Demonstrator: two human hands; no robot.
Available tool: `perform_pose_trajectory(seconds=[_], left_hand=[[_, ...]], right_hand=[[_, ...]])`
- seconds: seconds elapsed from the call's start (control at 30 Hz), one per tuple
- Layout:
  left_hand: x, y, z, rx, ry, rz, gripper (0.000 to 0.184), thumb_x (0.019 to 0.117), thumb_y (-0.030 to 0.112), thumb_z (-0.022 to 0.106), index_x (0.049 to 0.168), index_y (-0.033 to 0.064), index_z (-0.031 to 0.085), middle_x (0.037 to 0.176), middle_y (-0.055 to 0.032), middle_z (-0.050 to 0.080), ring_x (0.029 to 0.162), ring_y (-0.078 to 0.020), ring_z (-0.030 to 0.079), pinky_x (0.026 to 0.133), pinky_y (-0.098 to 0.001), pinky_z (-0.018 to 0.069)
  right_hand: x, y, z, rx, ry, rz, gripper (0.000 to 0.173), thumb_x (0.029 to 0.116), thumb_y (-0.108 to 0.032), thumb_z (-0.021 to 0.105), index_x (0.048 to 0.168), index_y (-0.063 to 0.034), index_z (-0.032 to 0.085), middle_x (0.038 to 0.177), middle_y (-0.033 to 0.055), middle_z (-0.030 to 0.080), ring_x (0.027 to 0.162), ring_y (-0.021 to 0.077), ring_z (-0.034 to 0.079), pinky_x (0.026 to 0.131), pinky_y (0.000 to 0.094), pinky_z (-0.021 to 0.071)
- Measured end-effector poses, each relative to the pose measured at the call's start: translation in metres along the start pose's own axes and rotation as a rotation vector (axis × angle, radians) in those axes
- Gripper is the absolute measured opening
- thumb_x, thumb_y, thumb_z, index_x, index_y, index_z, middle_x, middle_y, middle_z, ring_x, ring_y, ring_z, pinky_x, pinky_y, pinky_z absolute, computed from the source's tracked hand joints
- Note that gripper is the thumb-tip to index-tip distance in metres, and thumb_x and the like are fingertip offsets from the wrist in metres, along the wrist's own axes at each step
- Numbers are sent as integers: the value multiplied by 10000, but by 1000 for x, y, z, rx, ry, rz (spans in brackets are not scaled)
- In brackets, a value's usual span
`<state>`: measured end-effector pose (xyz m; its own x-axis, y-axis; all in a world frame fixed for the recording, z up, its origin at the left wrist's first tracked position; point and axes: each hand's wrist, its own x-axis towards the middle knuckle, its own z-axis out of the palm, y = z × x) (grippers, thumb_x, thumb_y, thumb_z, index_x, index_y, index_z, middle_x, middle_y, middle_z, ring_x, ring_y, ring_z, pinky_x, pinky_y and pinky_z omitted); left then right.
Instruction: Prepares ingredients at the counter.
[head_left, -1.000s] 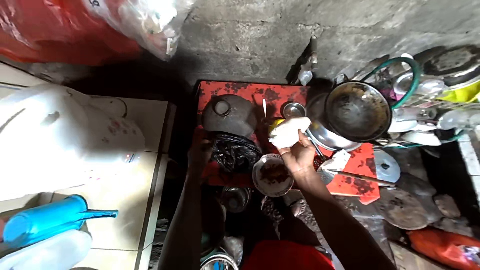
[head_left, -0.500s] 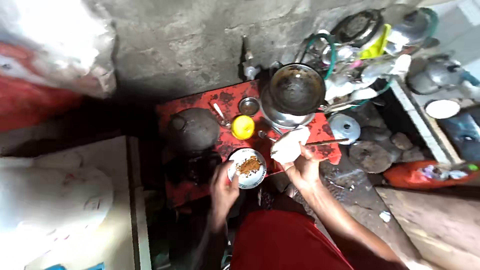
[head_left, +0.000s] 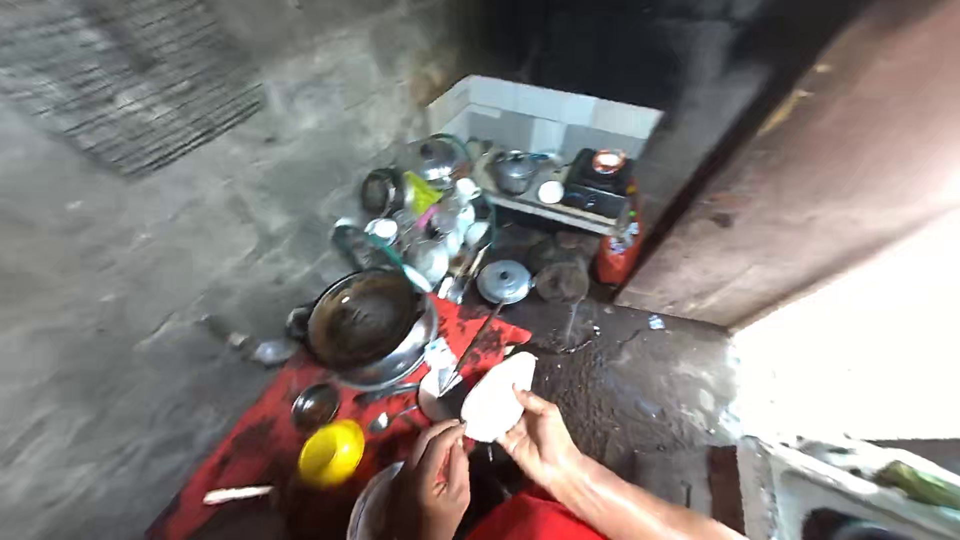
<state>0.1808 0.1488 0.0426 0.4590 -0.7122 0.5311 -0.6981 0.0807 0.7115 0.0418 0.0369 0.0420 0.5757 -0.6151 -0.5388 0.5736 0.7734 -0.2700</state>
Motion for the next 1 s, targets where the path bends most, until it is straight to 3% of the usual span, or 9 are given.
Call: perform_pose_trajectory(seconds=[0.1,0.23,0.43,0.63,0.8,1.0], left_hand=[[13,6,19,-44,-100,107,183,883,198,658,983,98,775,1140,-75,710,1098,-118,669,942,-259,578],[13,22,45,69,-50,139,248,847,313,708,945,91,760,982,-62,703,917,-86,678,800,-228,589],[1,23,58,134,-89,94,276,881,321,672,977,89,785,949,-41,738,838,-70,699,753,-246,604],[-4,19,53,198,-68,17,276,861,276,624,993,91,780,994,-54,745,904,-89,700,798,-258,584],[-5,14,37,109,5,23,249,856,247,637,985,63,742,902,-22,718,836,-51,670,768,-218,579],[-8,18,26,100,55,-37,222,831,185,659,1014,69,708,966,-39,702,952,-131,660,869,-312,571]], right_hand=[[-12,-16,-18,86,34,-91,355,1067,-234,484,1341,-13,525,1208,240,673,1087,358,693,953,530,575],[-28,-28,-29,200,110,-186,342,1058,-226,497,1325,-15,530,1203,244,669,1079,361,695,937,530,581],[-28,-31,-34,197,149,-222,360,1056,-219,509,1349,-11,522,1221,251,661,1088,368,690,941,529,580],[-20,-20,-28,147,163,-123,364,1048,-221,533,1348,-13,525,1225,242,659,1096,356,686,953,512,575],[-16,-9,-28,71,159,31,434,1040,-291,561,1375,-18,523,1250,244,654,1114,364,684,972,519,571],[-17,0,-19,-105,161,97,416,1063,-328,510,1353,-32,542,1170,221,685,1021,329,716,896,485,610]])
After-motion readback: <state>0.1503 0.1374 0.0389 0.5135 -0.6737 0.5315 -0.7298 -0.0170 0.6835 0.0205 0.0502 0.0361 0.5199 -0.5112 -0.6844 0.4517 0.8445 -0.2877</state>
